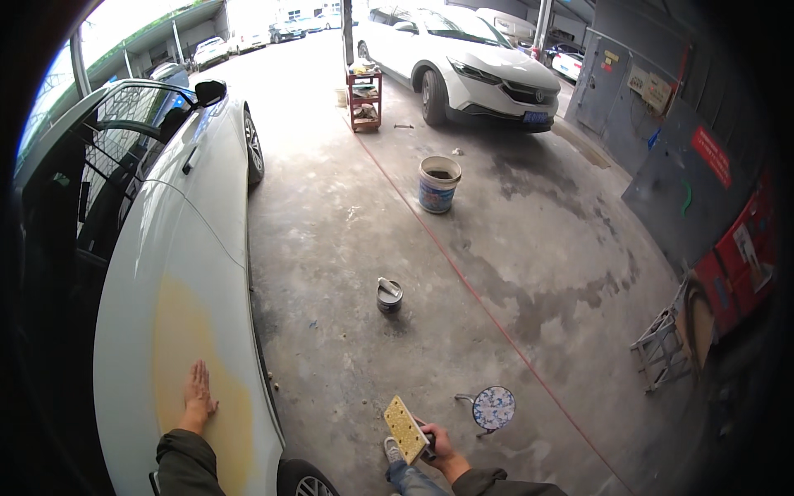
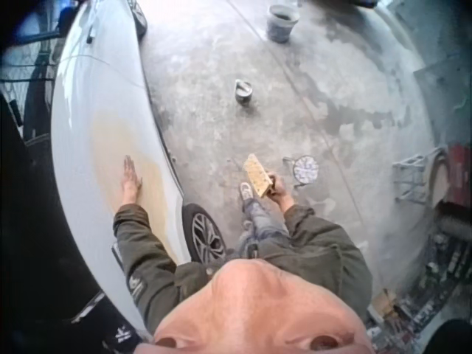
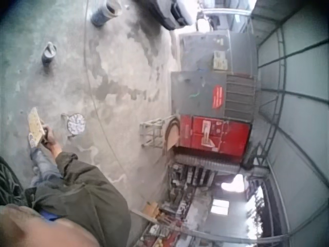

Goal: The person sands a large beige patch on the side panel of a white car using a handheld sanding block. They move the block in consistent strokes across the surface, occasionally pausing to feel the texture with their hand.

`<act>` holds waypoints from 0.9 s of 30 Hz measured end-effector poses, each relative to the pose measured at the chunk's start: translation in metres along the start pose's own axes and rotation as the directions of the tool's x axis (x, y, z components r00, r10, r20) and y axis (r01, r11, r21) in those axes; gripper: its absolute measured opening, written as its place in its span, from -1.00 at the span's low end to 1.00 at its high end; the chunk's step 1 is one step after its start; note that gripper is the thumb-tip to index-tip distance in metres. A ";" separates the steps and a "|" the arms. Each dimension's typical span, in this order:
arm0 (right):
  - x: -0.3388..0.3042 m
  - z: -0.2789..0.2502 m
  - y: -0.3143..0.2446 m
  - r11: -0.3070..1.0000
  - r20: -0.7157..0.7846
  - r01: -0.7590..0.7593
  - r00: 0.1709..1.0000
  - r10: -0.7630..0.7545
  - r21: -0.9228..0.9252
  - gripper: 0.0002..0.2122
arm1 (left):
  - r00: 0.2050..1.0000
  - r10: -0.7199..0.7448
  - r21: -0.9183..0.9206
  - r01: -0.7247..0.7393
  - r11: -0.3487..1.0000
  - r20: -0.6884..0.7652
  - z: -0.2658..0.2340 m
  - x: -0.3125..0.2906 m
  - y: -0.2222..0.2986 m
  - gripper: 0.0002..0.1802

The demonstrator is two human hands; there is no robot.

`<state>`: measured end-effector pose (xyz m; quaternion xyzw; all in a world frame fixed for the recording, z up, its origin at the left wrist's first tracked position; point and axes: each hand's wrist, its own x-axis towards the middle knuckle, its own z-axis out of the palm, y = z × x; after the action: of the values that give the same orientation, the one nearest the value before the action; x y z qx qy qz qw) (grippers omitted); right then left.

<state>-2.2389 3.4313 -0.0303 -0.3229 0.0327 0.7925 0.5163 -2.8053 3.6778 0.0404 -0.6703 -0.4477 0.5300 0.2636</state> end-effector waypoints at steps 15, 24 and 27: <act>-0.127 0.020 0.043 0.993 0.073 0.075 0.995 -0.068 -0.087 -0.52 | 0.999 0.041 -0.224 -0.036 0.974 0.016 0.029 -0.209 0.163 0.10; -0.196 0.028 0.073 0.998 0.186 -0.030 0.982 0.039 -0.051 -0.60 | 0.992 -0.106 -0.331 0.077 0.941 -0.069 0.001 -0.344 0.190 0.08; -0.212 0.030 0.092 0.994 0.176 -0.068 0.981 0.081 -0.080 -0.60 | 0.991 -0.125 -0.383 0.096 0.919 -0.053 0.000 -0.385 0.211 0.04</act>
<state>-2.2756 3.2306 0.0831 -0.2677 -0.0311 0.8379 0.4747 -2.7518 3.2420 0.0483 -0.7019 -0.5683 0.3918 0.1755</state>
